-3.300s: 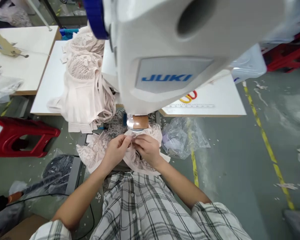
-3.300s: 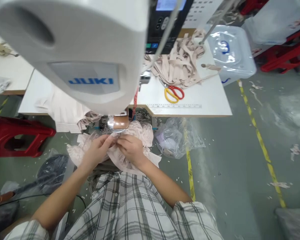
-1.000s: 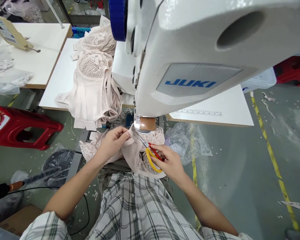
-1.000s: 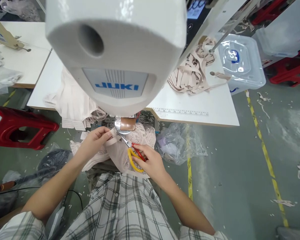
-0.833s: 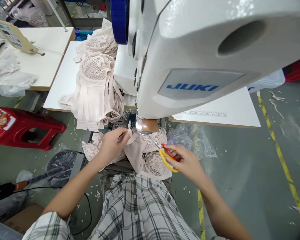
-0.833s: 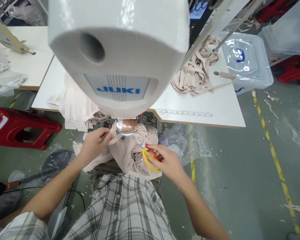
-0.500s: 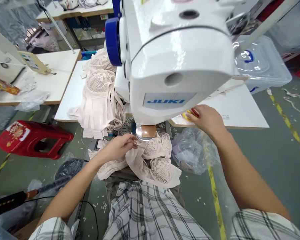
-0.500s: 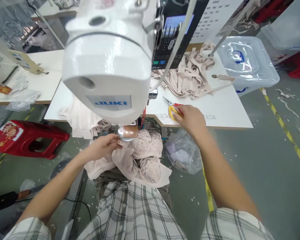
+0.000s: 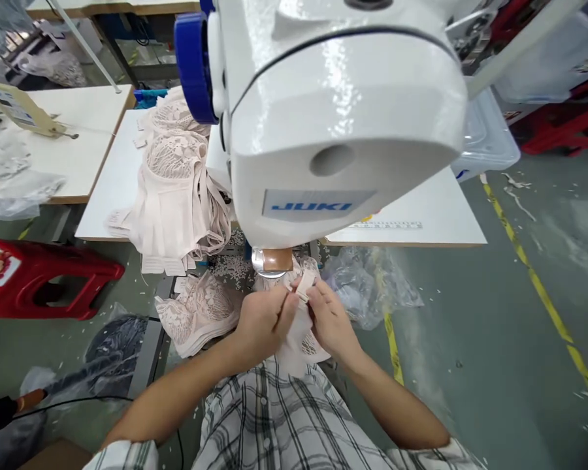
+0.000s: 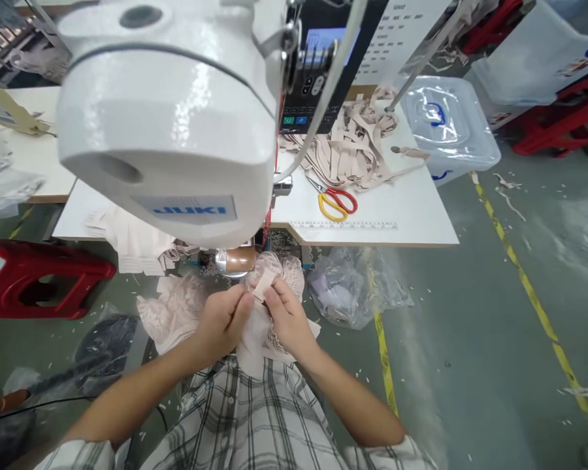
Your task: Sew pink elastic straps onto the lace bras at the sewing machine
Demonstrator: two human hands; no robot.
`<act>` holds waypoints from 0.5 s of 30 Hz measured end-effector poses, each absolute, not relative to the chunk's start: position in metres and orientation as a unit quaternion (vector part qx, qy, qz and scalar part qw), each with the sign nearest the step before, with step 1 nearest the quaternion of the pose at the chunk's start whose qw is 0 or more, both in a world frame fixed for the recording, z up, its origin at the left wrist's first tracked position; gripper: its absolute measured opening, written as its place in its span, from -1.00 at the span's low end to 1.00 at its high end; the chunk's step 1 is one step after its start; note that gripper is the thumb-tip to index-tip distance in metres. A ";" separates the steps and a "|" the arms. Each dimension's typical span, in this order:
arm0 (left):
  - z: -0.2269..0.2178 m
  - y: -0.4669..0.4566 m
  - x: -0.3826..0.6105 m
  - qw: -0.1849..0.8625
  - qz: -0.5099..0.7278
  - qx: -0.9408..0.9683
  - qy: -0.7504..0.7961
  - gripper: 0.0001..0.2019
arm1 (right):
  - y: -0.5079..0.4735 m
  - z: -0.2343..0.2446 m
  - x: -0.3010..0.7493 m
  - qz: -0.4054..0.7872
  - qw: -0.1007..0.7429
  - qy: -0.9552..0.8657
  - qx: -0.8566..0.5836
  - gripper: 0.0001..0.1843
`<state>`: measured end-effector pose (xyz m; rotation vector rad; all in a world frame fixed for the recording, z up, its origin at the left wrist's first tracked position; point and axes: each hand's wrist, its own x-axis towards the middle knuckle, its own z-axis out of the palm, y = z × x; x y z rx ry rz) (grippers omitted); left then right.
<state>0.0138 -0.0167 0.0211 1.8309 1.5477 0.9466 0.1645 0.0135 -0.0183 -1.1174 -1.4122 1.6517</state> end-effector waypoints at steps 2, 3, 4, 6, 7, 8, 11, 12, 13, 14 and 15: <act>0.025 -0.014 0.019 0.351 0.384 0.600 0.608 -0.61 | 0.027 -0.004 0.160 0.623 0.382 -0.508 -0.456 -0.65; 0.026 -0.013 0.019 0.356 0.394 0.576 0.621 -0.60 | 0.035 0.002 0.158 0.619 0.393 -0.504 -0.457 -0.69; 0.027 -0.013 0.017 0.343 0.398 0.568 0.633 -0.59 | 0.043 0.008 0.156 0.613 0.398 -0.507 -0.455 -0.71; 0.025 -0.012 0.011 0.275 0.392 0.583 0.656 -0.67 | 0.062 0.016 0.152 0.587 0.394 -0.539 -0.457 -0.74; 0.024 -0.012 0.006 0.232 0.381 0.601 0.663 -0.74 | 0.071 0.017 0.150 0.566 0.387 -0.564 -0.461 -0.76; 0.022 -0.011 0.002 0.187 0.367 0.627 0.662 -0.78 | 0.081 0.018 0.149 0.542 0.376 -0.590 -0.465 -0.78; 0.018 -0.005 -0.007 0.040 0.320 0.710 0.626 -0.75 | 0.107 0.016 0.144 0.499 0.353 -0.648 -0.455 -0.83; 0.017 -0.002 -0.010 0.001 0.307 0.727 0.615 -0.76 | 0.114 0.015 0.142 0.495 0.349 -0.659 -0.445 -0.85; 0.017 0.001 -0.011 -0.028 0.299 0.734 0.609 -0.76 | 0.120 0.014 0.141 0.495 0.345 -0.667 -0.437 -0.87; 0.017 0.003 -0.012 -0.045 0.294 0.733 0.612 -0.76 | 0.125 0.014 0.139 0.493 0.342 -0.673 -0.433 -0.88; 0.017 0.005 -0.014 -0.052 0.288 0.729 0.619 -0.76 | 0.129 0.014 0.138 0.489 0.338 -0.679 -0.431 -0.89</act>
